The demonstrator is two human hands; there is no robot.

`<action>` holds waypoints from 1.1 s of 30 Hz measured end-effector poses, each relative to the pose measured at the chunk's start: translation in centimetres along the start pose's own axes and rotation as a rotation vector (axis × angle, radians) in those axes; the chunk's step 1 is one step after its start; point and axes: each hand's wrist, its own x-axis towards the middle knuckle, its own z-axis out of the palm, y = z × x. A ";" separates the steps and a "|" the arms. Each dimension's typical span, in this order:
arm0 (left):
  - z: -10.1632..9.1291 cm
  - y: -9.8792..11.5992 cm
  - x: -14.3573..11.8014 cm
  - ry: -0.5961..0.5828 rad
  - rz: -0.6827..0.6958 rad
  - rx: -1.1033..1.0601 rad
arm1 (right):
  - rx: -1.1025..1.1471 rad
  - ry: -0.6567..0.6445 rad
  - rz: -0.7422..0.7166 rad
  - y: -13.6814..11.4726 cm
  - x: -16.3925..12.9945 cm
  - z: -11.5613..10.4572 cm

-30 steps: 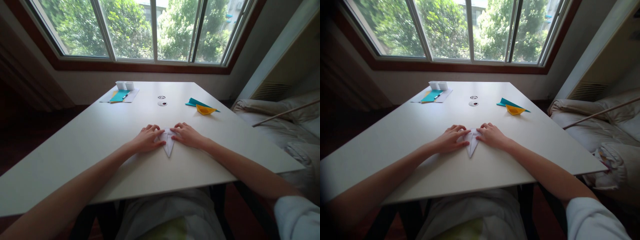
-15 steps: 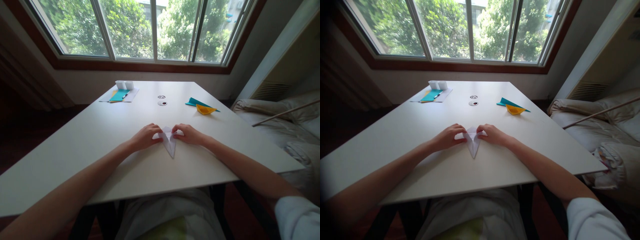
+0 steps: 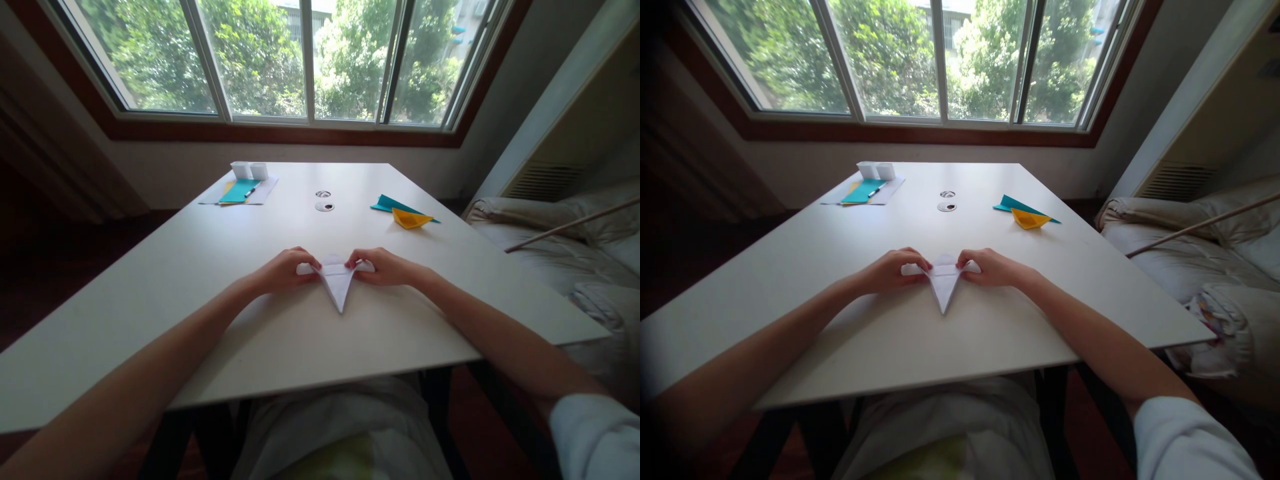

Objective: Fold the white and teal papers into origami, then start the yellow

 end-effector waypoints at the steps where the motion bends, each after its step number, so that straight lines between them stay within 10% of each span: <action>1: 0.0 0.0 0.0 -0.002 0.003 -0.005 | 0.000 -0.003 0.000 0.0 0.0 0.0; 33: -1.0 1.8 -0.2 -0.109 0.063 0.127 | -0.073 -0.125 -0.096 -0.7 -0.2 -0.8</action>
